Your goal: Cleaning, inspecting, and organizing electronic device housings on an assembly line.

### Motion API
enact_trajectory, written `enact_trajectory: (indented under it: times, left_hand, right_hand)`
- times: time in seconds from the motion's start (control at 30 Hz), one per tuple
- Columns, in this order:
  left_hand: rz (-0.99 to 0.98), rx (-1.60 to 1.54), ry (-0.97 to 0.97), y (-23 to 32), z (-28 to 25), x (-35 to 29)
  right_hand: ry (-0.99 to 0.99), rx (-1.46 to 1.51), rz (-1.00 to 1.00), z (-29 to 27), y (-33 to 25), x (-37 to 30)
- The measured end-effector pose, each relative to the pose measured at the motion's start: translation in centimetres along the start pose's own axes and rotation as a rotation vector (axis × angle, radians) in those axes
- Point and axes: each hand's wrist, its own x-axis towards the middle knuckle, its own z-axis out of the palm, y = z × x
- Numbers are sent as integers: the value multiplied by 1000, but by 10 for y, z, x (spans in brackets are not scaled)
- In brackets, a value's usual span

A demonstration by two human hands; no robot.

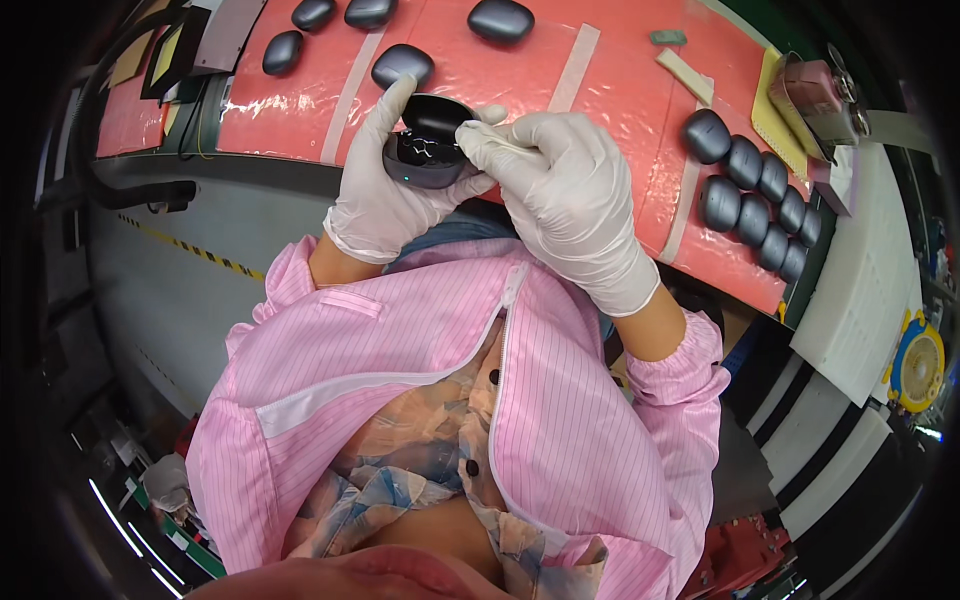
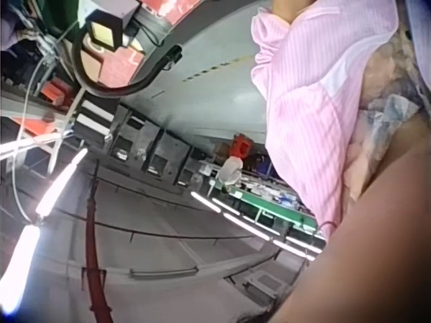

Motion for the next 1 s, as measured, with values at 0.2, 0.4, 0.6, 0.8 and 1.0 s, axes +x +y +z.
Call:
enact_trajectory:
  times: [0.2, 0.4, 0.6, 0.8, 1.0]
  left_hand:
    - [-124, -127, -26, 2, 6, -3]
    - [-137, -300, -144, -4, -14, -1]
    - [-169, -351, -88, -8, 0, -4]
    - [-294, -577, -241, -17, -10, -4]
    - [192, 85, 20, -21, 6, -5]
  right_hand:
    - [262, 481, 240, 3, -5, -9]
    - [96, 160, 47, 14, -15, -5]
    - [164, 385, 192, 8, -17, -4]
    - [205, 12, 16, 29, -11, -19]
    - [320, 281, 253, 19, -14, -17]
